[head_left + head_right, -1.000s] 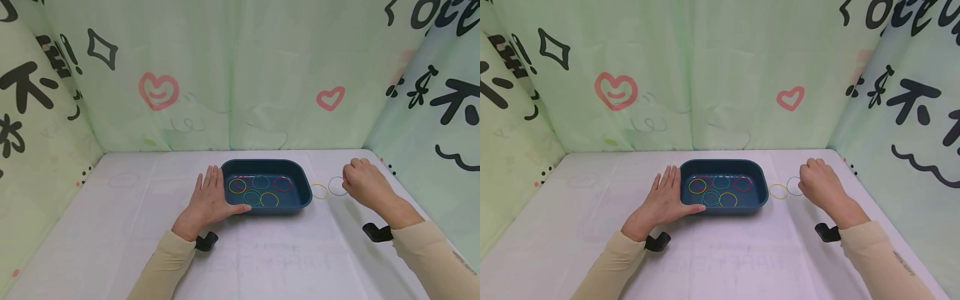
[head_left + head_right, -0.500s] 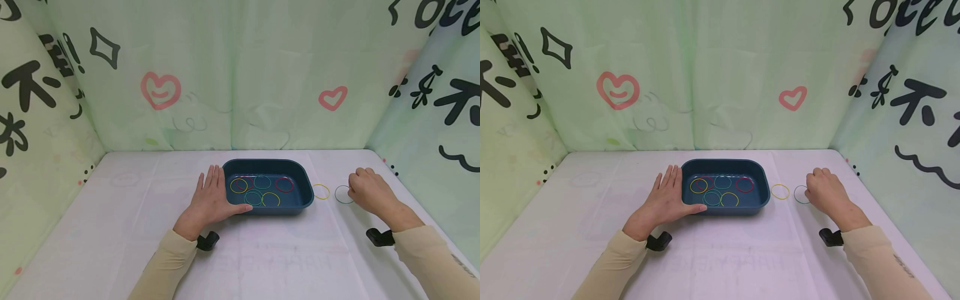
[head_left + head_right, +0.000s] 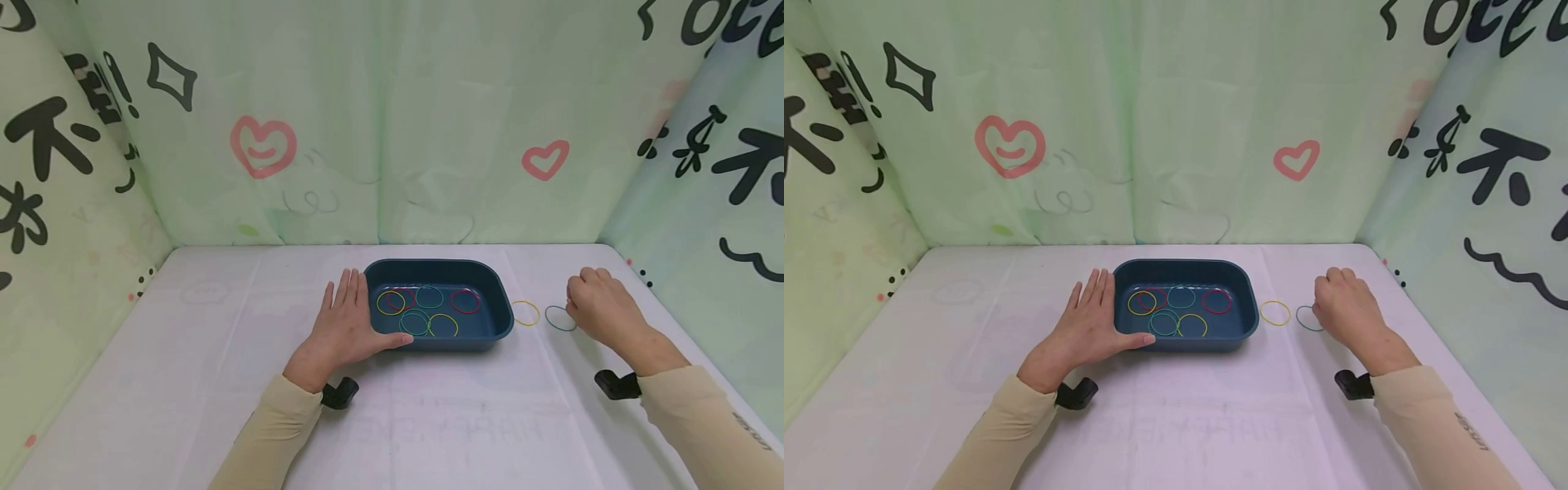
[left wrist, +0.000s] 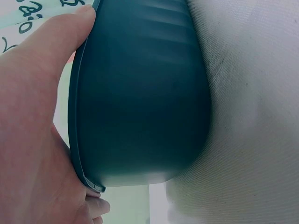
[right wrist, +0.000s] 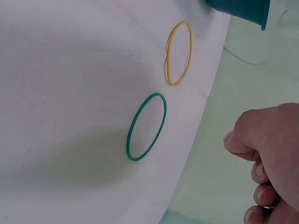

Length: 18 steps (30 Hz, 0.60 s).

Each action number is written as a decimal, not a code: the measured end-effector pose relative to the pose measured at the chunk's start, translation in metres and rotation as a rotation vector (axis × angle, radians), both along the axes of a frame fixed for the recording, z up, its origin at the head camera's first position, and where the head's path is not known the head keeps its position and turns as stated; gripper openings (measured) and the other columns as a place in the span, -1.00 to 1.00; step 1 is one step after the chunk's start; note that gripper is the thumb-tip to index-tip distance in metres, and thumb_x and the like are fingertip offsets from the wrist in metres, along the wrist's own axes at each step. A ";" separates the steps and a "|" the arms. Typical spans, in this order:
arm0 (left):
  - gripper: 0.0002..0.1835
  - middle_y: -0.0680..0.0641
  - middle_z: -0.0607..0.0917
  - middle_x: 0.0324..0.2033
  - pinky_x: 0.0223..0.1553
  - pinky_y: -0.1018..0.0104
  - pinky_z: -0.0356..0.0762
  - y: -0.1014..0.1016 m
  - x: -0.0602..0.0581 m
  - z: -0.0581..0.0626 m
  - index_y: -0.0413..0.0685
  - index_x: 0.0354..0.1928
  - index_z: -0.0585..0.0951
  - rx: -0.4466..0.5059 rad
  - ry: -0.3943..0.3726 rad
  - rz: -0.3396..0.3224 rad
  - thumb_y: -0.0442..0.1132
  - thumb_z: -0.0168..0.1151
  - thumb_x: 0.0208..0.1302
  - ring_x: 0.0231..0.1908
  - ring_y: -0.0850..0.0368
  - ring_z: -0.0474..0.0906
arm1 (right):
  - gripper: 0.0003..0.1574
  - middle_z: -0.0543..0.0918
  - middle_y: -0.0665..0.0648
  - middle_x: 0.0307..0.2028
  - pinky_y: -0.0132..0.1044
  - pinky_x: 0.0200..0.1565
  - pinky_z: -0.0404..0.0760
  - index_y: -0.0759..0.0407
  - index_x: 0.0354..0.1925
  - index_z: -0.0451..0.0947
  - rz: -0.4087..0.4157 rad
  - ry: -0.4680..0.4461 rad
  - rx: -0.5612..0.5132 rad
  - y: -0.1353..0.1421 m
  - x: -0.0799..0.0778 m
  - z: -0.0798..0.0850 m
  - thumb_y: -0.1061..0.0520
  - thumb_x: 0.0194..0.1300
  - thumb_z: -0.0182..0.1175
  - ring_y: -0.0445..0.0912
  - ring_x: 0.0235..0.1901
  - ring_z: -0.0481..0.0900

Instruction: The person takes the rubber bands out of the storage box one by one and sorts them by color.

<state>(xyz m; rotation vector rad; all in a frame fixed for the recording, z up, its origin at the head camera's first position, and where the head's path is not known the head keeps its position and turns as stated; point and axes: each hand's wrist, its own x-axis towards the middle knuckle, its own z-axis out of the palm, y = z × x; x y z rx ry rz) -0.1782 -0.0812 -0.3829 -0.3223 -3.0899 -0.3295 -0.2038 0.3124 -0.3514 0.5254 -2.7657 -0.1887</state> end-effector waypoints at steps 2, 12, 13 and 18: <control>0.42 -0.16 -0.15 0.39 0.35 0.02 -0.35 0.000 0.000 0.000 -0.17 0.39 -0.20 -0.001 0.000 0.000 0.75 -0.34 -0.43 0.39 0.00 -0.37 | -0.91 0.35 0.13 -0.60 -0.23 -0.54 0.27 0.29 -0.59 0.43 0.021 0.018 -0.014 -0.004 0.000 0.003 0.33 -0.08 0.18 0.02 -0.53 0.28; 0.43 -0.15 -0.16 0.40 0.35 0.01 -0.35 -0.001 -0.001 0.000 -0.16 0.39 -0.21 0.006 -0.016 0.006 0.75 -0.32 -0.44 0.39 0.01 -0.38 | -0.89 0.37 0.13 -0.58 -0.25 -0.49 0.30 0.31 -0.53 0.47 0.053 0.040 -0.006 -0.036 -0.007 0.013 0.28 -0.05 0.23 0.00 -0.50 0.29; 0.43 -0.15 -0.16 0.40 0.35 0.02 -0.35 -0.001 -0.001 0.000 -0.16 0.39 -0.21 0.007 -0.015 0.005 0.75 -0.32 -0.43 0.39 0.01 -0.38 | -0.89 0.37 0.13 -0.58 -0.25 -0.49 0.30 0.32 -0.53 0.48 0.065 0.047 -0.010 -0.039 -0.007 0.014 0.28 -0.05 0.22 0.00 -0.50 0.29; 0.42 -0.16 -0.16 0.40 0.35 0.02 -0.37 -0.001 0.000 0.001 -0.17 0.39 -0.20 0.009 -0.012 0.000 0.74 -0.31 -0.42 0.39 0.01 -0.38 | -0.92 0.36 0.14 -0.60 -0.24 -0.51 0.27 0.31 -0.56 0.46 0.121 0.089 -0.043 -0.048 -0.010 0.015 0.30 -0.06 0.18 0.02 -0.52 0.28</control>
